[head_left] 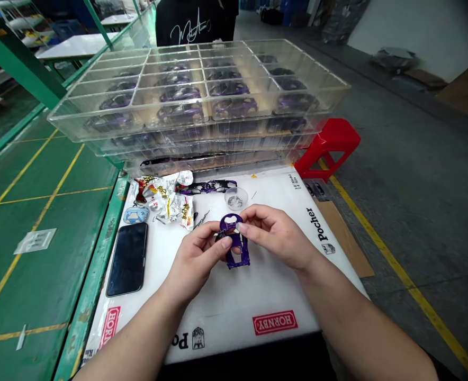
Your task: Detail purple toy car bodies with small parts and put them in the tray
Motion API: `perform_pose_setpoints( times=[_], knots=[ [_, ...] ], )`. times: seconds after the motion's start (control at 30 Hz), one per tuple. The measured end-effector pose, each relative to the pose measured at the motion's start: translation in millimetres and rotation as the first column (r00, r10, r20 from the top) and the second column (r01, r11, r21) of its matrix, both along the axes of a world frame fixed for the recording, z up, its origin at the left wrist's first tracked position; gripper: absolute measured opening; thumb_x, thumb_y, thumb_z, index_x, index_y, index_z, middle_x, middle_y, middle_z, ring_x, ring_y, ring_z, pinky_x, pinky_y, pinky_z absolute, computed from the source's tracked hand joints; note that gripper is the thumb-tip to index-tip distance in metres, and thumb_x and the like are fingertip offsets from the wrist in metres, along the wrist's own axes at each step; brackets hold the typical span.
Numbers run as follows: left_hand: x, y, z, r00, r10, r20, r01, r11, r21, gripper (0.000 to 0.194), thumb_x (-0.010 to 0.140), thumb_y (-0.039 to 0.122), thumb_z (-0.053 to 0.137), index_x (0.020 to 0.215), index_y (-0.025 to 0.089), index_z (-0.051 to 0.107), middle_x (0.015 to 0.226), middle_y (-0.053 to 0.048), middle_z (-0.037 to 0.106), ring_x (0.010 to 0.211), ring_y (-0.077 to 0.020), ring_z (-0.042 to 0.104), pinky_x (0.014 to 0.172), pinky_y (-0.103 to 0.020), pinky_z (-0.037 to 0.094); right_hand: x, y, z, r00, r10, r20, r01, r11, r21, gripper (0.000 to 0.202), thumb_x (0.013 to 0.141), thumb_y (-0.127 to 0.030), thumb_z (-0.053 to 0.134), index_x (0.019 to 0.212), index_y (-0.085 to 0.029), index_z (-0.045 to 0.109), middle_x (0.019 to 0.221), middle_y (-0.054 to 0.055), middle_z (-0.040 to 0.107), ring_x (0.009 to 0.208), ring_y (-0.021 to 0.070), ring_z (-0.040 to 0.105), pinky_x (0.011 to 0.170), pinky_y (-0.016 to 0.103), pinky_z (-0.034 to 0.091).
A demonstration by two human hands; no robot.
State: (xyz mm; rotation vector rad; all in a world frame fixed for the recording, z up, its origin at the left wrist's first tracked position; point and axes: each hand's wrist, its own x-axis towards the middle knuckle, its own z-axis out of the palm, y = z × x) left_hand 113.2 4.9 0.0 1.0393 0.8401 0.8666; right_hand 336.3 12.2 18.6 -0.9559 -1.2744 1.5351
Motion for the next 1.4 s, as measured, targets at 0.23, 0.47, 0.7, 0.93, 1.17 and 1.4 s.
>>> perform_pose_setpoints(
  times=[0.23,0.47,0.7,0.93,1.17,1.4],
  knots=[
    [0,-2,-1.9,0.997,0.070,0.016,-0.071,0.991,0.111,0.031,0.101,0.042,0.088,0.123,0.021,0.083,0.105,-0.008,0.086,0.094,-0.0213,0.081,0.084,-0.030,0.066,5,0,0.9,0.975,-0.111,0.194,0.082,0.985,0.150,0.023,0.099,-0.045,0.089,0.104,-0.023,0.084,0.104,0.006,0.077,0.096,0.0230,0.074,0.081,0.036,0.060],
    [0,-2,1.7,0.993,0.114,-0.040,-0.105,0.979,0.175,0.025,0.101,0.041,0.089,0.118,0.022,0.087,0.109,-0.006,0.085,0.096,-0.0186,0.076,0.085,-0.026,0.063,11,1,6.0,0.933,-0.137,0.332,0.029,0.950,0.310,0.015,0.106,-0.036,0.080,0.111,-0.025,0.088,0.103,0.005,0.078,0.091,0.0202,0.071,0.073,0.033,0.054],
    [-2,-2,-0.7,0.994,0.106,-0.039,-0.099,0.981,0.165,0.024,0.102,0.040,0.088,0.121,0.025,0.087,0.113,-0.006,0.084,0.100,-0.0184,0.074,0.088,-0.027,0.061,13,2,6.4,0.926,-0.126,0.356,0.000,0.942,0.334,0.015,0.107,-0.034,0.078,0.113,-0.026,0.089,0.106,0.005,0.080,0.097,0.0214,0.074,0.076,0.033,0.055],
    [-2,-1,-4.7,0.996,0.078,0.050,-0.082,0.993,0.087,0.025,0.102,0.040,0.087,0.121,0.024,0.086,0.101,-0.005,0.079,0.087,-0.0154,0.069,0.078,-0.025,0.059,15,1,6.8,0.929,-0.116,0.351,-0.017,0.935,0.355,0.014,0.108,-0.033,0.078,0.115,-0.027,0.088,0.106,0.004,0.080,0.098,0.0218,0.075,0.080,0.034,0.056],
    [-3,-1,-1.1,0.987,0.057,0.151,-0.056,0.998,-0.008,0.023,0.101,0.038,0.088,0.120,0.024,0.085,0.103,-0.005,0.082,0.087,-0.0152,0.074,0.076,-0.023,0.061,15,1,7.4,0.922,-0.110,0.371,-0.058,0.909,0.412,0.016,0.111,-0.028,0.074,0.119,-0.030,0.088,0.109,0.003,0.080,0.100,0.0198,0.075,0.087,0.034,0.057],
    [-1,0,0.7,0.986,0.065,0.151,-0.059,0.997,-0.040,0.030,0.099,0.040,0.089,0.122,0.022,0.085,0.101,-0.006,0.083,0.085,-0.0173,0.076,0.075,-0.025,0.062,14,1,6.0,0.912,-0.137,0.386,-0.047,0.900,0.433,0.015,0.112,-0.030,0.074,0.120,-0.028,0.087,0.113,0.005,0.080,0.104,0.0216,0.076,0.087,0.036,0.058]
  ],
)
